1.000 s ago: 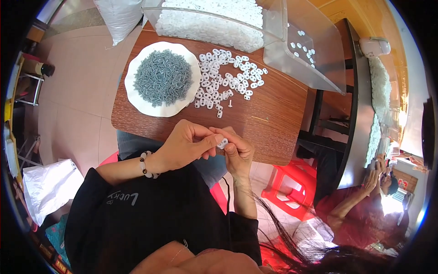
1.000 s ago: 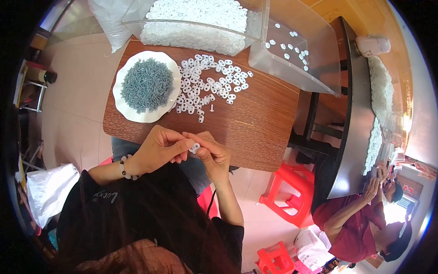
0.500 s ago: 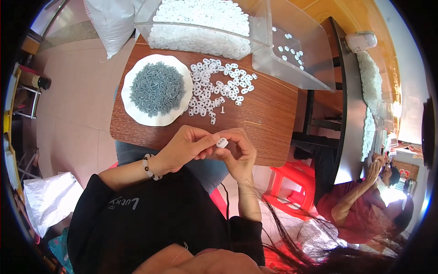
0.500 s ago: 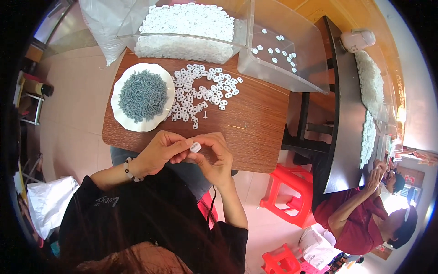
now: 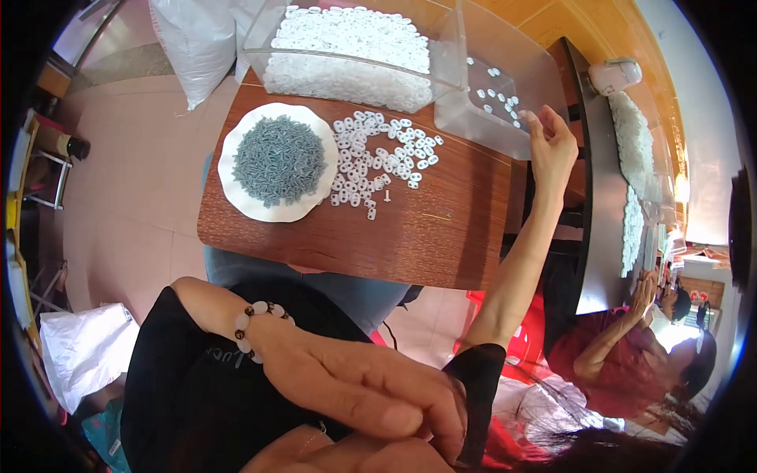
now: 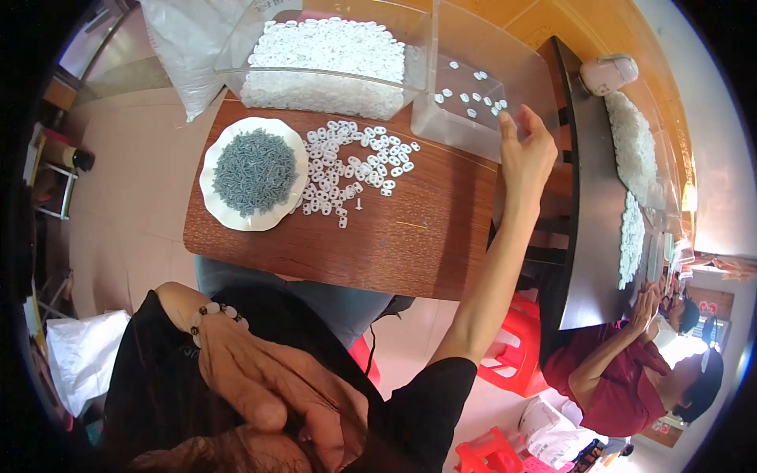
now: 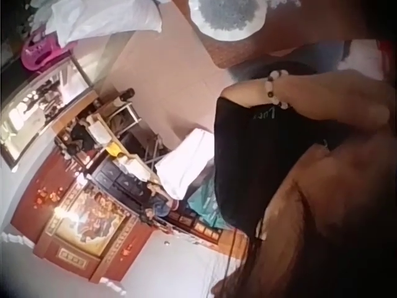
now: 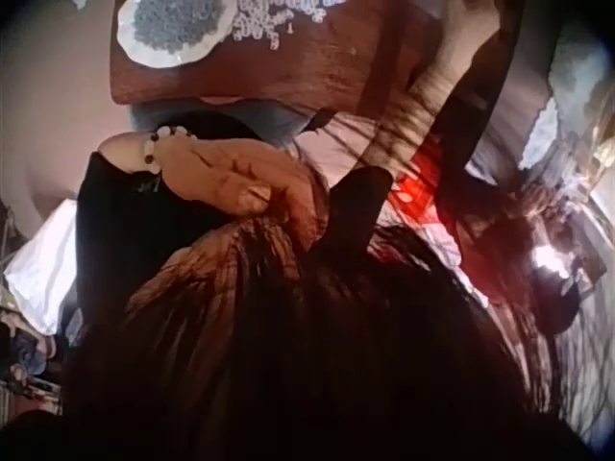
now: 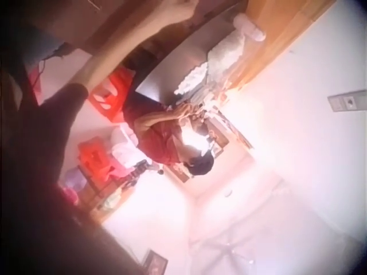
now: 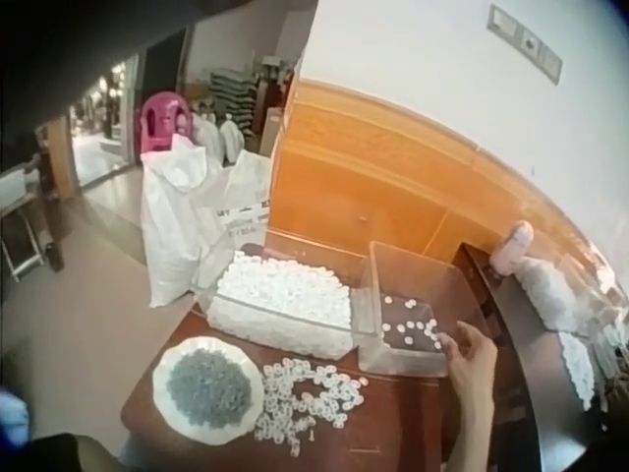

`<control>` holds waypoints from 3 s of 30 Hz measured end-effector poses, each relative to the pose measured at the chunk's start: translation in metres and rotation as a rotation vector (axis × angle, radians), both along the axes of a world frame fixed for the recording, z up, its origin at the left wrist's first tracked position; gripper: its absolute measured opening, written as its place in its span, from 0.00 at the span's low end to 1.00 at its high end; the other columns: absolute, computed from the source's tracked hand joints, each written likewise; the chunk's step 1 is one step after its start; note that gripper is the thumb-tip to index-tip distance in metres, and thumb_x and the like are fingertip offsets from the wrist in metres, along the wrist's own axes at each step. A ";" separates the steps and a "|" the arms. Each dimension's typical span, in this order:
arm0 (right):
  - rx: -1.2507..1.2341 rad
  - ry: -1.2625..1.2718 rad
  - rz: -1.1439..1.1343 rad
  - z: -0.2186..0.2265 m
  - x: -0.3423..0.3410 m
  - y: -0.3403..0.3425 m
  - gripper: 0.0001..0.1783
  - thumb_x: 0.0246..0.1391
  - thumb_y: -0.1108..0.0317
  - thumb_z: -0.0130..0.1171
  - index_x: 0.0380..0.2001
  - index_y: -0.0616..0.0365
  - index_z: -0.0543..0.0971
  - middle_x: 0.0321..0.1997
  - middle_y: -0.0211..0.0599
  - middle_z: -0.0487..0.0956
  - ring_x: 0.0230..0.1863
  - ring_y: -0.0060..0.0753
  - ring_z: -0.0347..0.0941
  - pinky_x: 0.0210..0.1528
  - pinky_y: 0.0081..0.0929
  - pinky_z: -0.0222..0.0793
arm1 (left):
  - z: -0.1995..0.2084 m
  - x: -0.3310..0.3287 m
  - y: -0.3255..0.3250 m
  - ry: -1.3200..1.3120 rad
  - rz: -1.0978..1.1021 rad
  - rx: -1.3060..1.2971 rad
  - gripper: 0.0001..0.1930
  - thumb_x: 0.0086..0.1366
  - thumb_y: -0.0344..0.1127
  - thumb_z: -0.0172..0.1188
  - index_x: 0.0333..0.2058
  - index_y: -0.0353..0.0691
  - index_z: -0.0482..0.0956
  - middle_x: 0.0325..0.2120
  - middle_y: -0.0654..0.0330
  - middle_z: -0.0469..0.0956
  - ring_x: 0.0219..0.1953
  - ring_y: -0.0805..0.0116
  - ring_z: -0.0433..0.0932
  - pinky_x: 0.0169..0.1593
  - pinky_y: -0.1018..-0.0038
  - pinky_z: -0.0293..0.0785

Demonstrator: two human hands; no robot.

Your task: Manually assembling small white plastic rings and gray components at a workbench.

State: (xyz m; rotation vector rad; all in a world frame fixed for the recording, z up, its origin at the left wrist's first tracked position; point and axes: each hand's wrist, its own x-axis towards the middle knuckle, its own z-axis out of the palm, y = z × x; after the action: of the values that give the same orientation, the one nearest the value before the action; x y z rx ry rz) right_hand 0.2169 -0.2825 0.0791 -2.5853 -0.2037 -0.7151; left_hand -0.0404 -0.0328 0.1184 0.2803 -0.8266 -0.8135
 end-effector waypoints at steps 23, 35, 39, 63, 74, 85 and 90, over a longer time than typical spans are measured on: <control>0.060 0.398 0.464 -0.121 -0.121 0.090 0.10 0.47 0.73 0.65 0.36 0.58 0.81 0.29 0.41 0.78 0.28 0.37 0.74 0.31 0.30 0.70 | -0.126 0.005 0.061 0.199 0.735 1.203 0.04 0.65 0.27 0.55 0.37 0.36 0.75 0.29 0.70 0.72 0.30 0.86 0.68 0.35 0.85 0.66; 0.027 0.319 0.516 -0.127 -0.118 0.110 0.06 0.47 0.71 0.65 0.31 0.56 0.81 0.29 0.36 0.78 0.32 0.41 0.74 0.34 0.34 0.70 | -0.146 0.016 0.048 0.227 0.735 1.211 0.05 0.66 0.29 0.56 0.38 0.35 0.75 0.29 0.70 0.73 0.30 0.87 0.68 0.35 0.86 0.66; 0.279 0.469 0.496 -0.120 -0.126 0.109 0.05 0.49 0.71 0.64 0.31 0.58 0.81 0.29 0.37 0.79 0.31 0.32 0.75 0.33 0.28 0.70 | -0.153 0.021 0.045 0.357 0.835 1.143 0.09 0.68 0.35 0.55 0.40 0.35 0.76 0.29 0.69 0.75 0.29 0.85 0.69 0.33 0.86 0.67; 0.982 1.053 0.622 -0.100 -0.214 0.081 0.06 0.52 0.73 0.65 0.33 0.63 0.81 0.33 0.31 0.78 0.34 0.19 0.72 0.37 0.17 0.68 | -0.136 0.020 0.039 0.210 0.527 1.145 0.18 0.69 0.44 0.55 0.27 0.34 0.78 0.20 0.67 0.73 0.24 0.83 0.69 0.28 0.84 0.65; 0.864 0.970 0.572 -0.097 -0.221 0.098 0.06 0.53 0.77 0.63 0.36 0.63 0.79 0.30 0.29 0.80 0.33 0.19 0.76 0.36 0.17 0.72 | -0.136 0.011 0.038 0.086 0.776 1.231 0.13 0.69 0.37 0.53 0.31 0.32 0.78 0.22 0.65 0.74 0.26 0.81 0.69 0.31 0.81 0.68; 1.048 0.846 0.228 -0.087 -0.222 0.084 0.05 0.54 0.79 0.60 0.36 0.63 0.79 0.30 0.24 0.78 0.31 0.11 0.70 0.33 0.11 0.65 | -0.111 0.036 0.132 -0.581 1.596 1.899 0.09 0.56 0.29 0.62 0.37 0.39 0.79 0.30 0.58 0.73 0.30 0.63 0.74 0.34 0.71 0.71; 1.045 0.834 0.282 -0.089 -0.223 0.091 0.05 0.53 0.76 0.63 0.34 0.60 0.80 0.29 0.23 0.78 0.28 0.11 0.69 0.30 0.11 0.63 | -0.131 0.038 0.142 -0.705 1.443 2.028 0.08 0.57 0.33 0.62 0.36 0.40 0.80 0.32 0.56 0.74 0.39 0.54 0.74 0.41 0.62 0.71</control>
State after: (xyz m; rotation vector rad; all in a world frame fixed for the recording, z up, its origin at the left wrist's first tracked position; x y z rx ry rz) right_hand -0.0063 -0.1918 -0.0099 -1.5862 0.0720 0.3434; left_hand -0.0023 0.1096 -0.0127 2.6654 0.0996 0.2205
